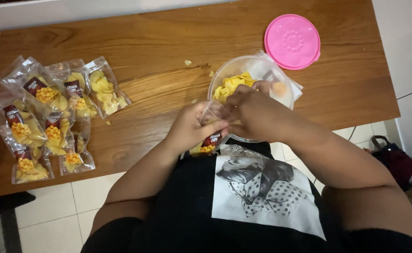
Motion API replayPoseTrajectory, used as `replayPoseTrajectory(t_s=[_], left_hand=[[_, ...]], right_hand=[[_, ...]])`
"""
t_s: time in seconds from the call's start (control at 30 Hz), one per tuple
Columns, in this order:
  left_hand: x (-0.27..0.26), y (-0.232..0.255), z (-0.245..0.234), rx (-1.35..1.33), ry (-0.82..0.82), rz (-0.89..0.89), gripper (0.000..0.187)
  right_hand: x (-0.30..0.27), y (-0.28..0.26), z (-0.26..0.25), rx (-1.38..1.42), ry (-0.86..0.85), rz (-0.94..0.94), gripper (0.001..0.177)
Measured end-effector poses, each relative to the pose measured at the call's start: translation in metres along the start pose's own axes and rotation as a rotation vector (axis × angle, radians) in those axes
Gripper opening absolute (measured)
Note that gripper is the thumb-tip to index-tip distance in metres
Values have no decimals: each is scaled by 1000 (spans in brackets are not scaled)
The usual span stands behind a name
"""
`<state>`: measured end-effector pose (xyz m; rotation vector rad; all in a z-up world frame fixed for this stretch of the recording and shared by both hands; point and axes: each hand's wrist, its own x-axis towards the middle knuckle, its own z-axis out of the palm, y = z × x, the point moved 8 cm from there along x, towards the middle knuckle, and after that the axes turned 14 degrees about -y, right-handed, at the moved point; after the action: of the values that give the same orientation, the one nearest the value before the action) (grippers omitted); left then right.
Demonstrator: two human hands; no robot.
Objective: Manually packing cassava chips from a large plastic bowl into small individual plastic bags on a wooden table.
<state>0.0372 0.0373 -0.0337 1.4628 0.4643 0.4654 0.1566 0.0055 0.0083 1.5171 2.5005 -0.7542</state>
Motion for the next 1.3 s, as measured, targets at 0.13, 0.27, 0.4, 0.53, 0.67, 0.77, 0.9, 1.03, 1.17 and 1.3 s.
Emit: replayPoseTrajectory(t_s=[0.13,0.27,0.4,0.53,0.67,0.77,0.9,1.03,1.17,1.3], left_hand=[[-3,5,-9,-110,79,34,37],[0,42,-8,-56,130,253,16],[0,55,-9,50,230,307,12],[-1,49,-13,165,297,289,12],[-5,55,-7,345,312,366,10],[-4,48,-2,413,311,401,12],[-8,42,5,466,324,461,14],[-11,44,13,518,361,528,13],[-17,60,24,605,399,549,7],[-15,62,32,611,467,575,8]], right_hand=[[-14,-7,-28,124,259,-143,19],[-36,-4,-62,418,593,-121,50],[-35,2,-53,550,465,-105,14],[-38,2,-48,543,515,-96,8],[-40,-3,-48,572,545,-155,5],[-43,-10,-51,551,575,-174,6],[-54,-18,-58,406,632,-177,5],[-51,-12,-45,206,663,-162,5],[-55,-11,-43,292,655,-190,5],[-58,-17,-48,381,575,-214,6]])
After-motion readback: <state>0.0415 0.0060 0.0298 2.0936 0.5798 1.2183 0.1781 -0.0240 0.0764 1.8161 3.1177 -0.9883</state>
